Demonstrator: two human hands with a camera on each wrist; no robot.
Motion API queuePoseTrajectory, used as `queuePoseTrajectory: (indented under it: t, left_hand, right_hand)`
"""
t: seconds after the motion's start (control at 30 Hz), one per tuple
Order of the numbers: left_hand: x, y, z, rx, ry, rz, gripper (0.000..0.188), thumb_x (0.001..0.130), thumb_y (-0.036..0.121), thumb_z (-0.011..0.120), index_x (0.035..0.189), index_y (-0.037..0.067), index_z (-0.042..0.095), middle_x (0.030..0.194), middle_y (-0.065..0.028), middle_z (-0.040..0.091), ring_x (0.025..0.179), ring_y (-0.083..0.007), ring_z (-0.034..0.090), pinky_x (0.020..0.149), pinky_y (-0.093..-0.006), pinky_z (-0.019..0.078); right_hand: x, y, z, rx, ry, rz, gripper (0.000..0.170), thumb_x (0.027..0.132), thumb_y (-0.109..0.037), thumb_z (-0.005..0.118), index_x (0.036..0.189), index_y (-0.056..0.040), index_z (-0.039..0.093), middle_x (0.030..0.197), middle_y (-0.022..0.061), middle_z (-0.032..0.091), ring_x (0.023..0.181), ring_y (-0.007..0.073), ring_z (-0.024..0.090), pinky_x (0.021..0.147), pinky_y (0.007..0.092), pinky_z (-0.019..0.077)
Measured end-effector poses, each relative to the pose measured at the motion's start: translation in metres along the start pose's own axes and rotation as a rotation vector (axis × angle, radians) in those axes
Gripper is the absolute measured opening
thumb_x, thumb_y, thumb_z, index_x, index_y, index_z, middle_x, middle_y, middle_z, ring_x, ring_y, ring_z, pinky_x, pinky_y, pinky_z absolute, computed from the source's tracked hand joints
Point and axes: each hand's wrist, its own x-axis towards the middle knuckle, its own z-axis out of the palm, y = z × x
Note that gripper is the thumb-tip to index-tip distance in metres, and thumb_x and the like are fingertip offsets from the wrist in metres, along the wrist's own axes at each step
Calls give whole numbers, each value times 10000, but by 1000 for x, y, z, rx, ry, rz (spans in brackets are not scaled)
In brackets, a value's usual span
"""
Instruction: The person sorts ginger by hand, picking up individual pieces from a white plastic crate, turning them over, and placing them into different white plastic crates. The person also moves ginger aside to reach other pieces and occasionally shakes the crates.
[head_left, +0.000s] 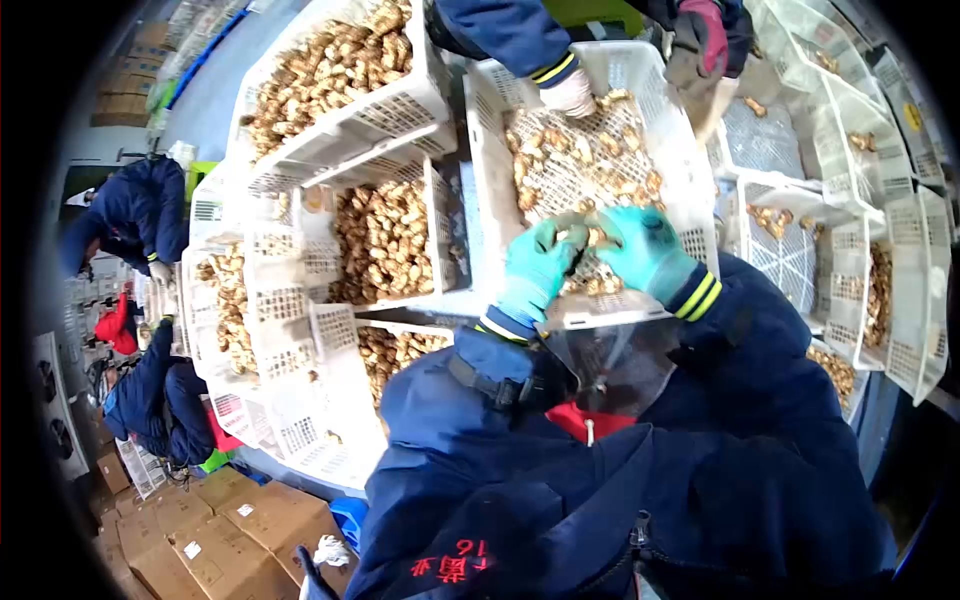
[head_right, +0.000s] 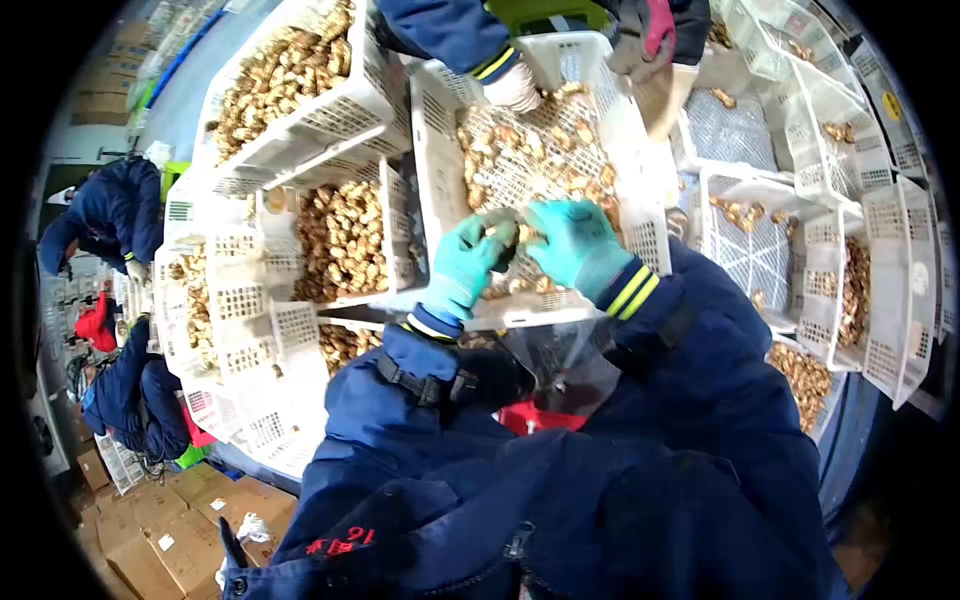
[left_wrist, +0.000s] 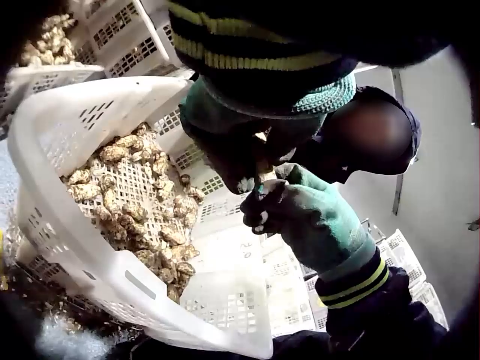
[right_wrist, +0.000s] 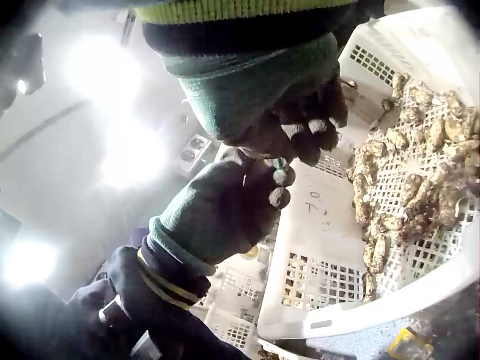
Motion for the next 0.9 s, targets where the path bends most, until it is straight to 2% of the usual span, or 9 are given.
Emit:
queuePoseTrajectory:
  t: [0.23,0.33,0.43,0.5,0.53,0.67,0.8,0.83,0.9]
  left_hand:
    - [6,6,-22,-197,108,-138,236,869,76,614,1086,-17,612,835,-99,647,621,-170,613,520,-264,505]
    - [16,87,-52,-422,-45,221,435,875,266,606,1222,24,506,1056,-109,605,894,-185,601,755,-311,529]
    - [10,156,-68,-538,207,544,483,965,442,449,1221,37,510,1158,-130,591,1011,-245,597,899,-381,505]
    - [23,132,-97,-480,-50,521,476,963,436,457,1211,36,528,1130,-136,604,1031,-251,587,935,-404,480]
    - [26,105,-94,-542,129,369,449,929,442,529,1116,35,554,1034,-134,632,913,-228,635,828,-383,535]
    - [5,54,-24,-297,69,-91,465,940,414,517,1213,38,541,1031,-85,666,857,-187,652,763,-312,523]
    - [5,7,9,-130,-54,-41,398,926,334,565,1182,29,588,946,-70,653,800,-143,602,715,-283,494]
    - [9,-4,10,-53,-39,63,406,908,345,581,1156,25,606,858,-47,643,710,-134,567,632,-276,481]
    - [16,-1,4,321,-94,4,378,946,294,539,1235,53,581,1014,-22,646,882,-79,545,799,-237,458]
  right_hand:
    - [10,15,-47,208,-193,368,363,875,-103,521,1237,-144,519,769,86,578,636,204,564,620,323,484]
    - [5,25,-54,344,-180,426,328,899,-162,506,1226,-153,533,772,98,586,575,199,565,574,330,486]
    - [4,15,-63,266,-254,485,340,895,-211,525,1230,-159,541,766,99,601,543,191,582,534,338,486]
    - [3,14,-65,345,-237,513,349,890,-214,533,1236,-163,541,763,98,605,556,187,593,541,341,489]
    - [4,22,-62,348,-267,538,344,887,-216,531,1227,-159,546,790,121,618,569,222,601,573,361,496]
    - [-1,41,-48,55,-162,176,328,880,-227,508,1184,-114,555,932,177,637,789,334,622,728,412,492]
    - [-12,78,-21,-139,-146,-128,292,872,-247,504,1091,-67,575,1024,187,612,931,379,584,805,440,474]
    - [-3,44,-37,-51,-303,181,279,874,-252,505,1072,-69,578,1017,183,616,921,376,591,804,441,477]
    - [-8,74,-14,-180,-368,-73,272,876,-259,495,1043,-64,583,1002,182,626,909,370,600,798,437,481]
